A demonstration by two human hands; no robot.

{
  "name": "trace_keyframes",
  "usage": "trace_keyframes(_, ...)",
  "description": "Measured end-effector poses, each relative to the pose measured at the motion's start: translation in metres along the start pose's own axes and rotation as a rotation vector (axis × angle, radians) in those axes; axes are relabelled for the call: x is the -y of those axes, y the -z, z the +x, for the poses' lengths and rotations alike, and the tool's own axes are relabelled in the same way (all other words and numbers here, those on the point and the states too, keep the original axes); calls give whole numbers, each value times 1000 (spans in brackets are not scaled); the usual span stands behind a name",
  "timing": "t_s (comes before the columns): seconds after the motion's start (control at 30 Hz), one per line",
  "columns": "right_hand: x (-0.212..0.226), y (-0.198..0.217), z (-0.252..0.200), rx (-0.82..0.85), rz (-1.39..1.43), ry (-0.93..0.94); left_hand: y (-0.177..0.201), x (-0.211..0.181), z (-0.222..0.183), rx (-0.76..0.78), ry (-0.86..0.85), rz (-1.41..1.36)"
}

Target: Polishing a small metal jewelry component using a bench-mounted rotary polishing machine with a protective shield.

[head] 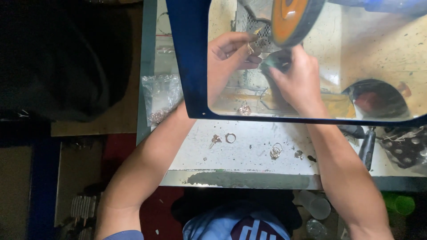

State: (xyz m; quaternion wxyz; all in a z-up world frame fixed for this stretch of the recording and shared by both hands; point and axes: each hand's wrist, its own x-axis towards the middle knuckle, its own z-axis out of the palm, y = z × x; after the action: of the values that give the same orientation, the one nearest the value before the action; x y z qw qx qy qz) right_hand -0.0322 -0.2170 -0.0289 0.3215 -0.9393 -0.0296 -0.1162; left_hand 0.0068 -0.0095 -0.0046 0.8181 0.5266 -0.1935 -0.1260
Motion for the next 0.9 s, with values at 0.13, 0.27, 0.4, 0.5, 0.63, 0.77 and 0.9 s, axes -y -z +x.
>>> trace_keyframes(0.13, 37, 21, -2, -176, 615, -43, 3, 7, 2, -10, 4, 46)
trace_keyframes(0.27, 59, 25, -7, -233, 731, -22, 4, 9, 4, -15, 19, 28)
trace_keyframes(0.4, 70, 25, -7, -273, 850, -102, -2, 0, 3, -77, 73, 73)
trace_keyframes(0.5, 71, 24, -7, -300, 843, -138, -5, -7, 2, -96, 75, 109)
trace_keyframes(0.63, 73, 27, -10, -310, 845, -110, -3, -3, 2, -91, 37, 119)
trace_keyframes(0.77, 60, 30, -13, -344, 726, -147, -4, -8, 1, -82, 53, 138)
trace_keyframes(0.9, 53, 36, -17, -379, 627, 44, -6, -10, 1, -99, 76, 103)
